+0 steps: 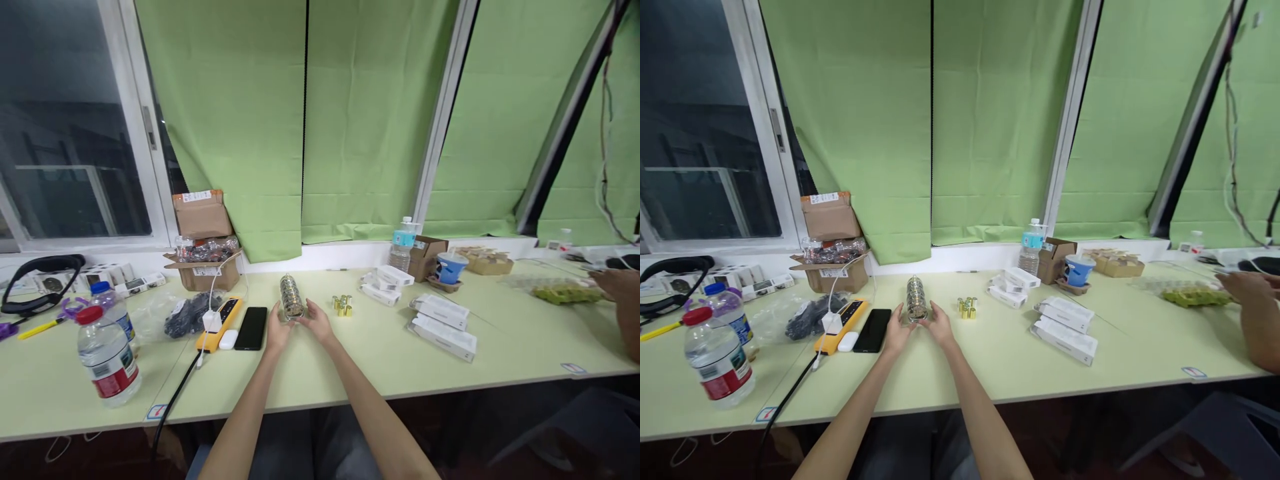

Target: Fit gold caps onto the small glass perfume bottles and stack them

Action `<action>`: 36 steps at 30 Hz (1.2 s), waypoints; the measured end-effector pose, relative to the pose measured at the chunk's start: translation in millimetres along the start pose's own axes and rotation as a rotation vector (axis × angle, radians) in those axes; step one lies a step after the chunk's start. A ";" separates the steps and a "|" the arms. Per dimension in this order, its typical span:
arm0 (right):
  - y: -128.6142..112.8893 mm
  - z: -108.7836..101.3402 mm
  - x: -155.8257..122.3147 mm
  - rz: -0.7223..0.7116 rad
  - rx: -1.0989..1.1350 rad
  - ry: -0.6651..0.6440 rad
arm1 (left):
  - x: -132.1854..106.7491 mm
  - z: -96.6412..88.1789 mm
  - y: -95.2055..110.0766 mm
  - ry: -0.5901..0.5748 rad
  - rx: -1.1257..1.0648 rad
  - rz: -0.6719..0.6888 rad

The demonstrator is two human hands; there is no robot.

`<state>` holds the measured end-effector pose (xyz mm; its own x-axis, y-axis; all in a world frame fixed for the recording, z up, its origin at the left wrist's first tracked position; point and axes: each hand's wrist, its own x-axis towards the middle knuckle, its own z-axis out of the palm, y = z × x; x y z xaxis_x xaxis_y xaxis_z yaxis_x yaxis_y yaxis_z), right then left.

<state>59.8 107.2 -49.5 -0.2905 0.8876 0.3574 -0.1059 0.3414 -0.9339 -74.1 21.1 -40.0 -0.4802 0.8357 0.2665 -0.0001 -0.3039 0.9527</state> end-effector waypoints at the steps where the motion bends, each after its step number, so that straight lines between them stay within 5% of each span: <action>1: 0.8 -0.2 -0.2 -0.013 -0.023 0.003 | 0.4 0.5 -1.9 0.019 0.010 0.019; 19: -2.9 -1.8 -12.6 -0.042 -0.076 -0.017 | -12.1 4.8 10.7 0.067 0.009 0.038; 31: -18.4 -3.6 -21.2 -0.047 -0.076 -0.147 | -12.7 3.4 4.5 -0.035 0.156 0.119; 36: -18.9 -2.6 -22.8 -0.079 -0.241 -0.109 | -14.8 4.0 2.3 -0.093 0.141 0.175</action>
<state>71.0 81.4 -40.0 -0.3922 0.8214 0.4141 0.0933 0.4834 -0.8704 -63.5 9.7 -41.1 -0.3794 0.8165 0.4351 0.2014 -0.3861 0.9002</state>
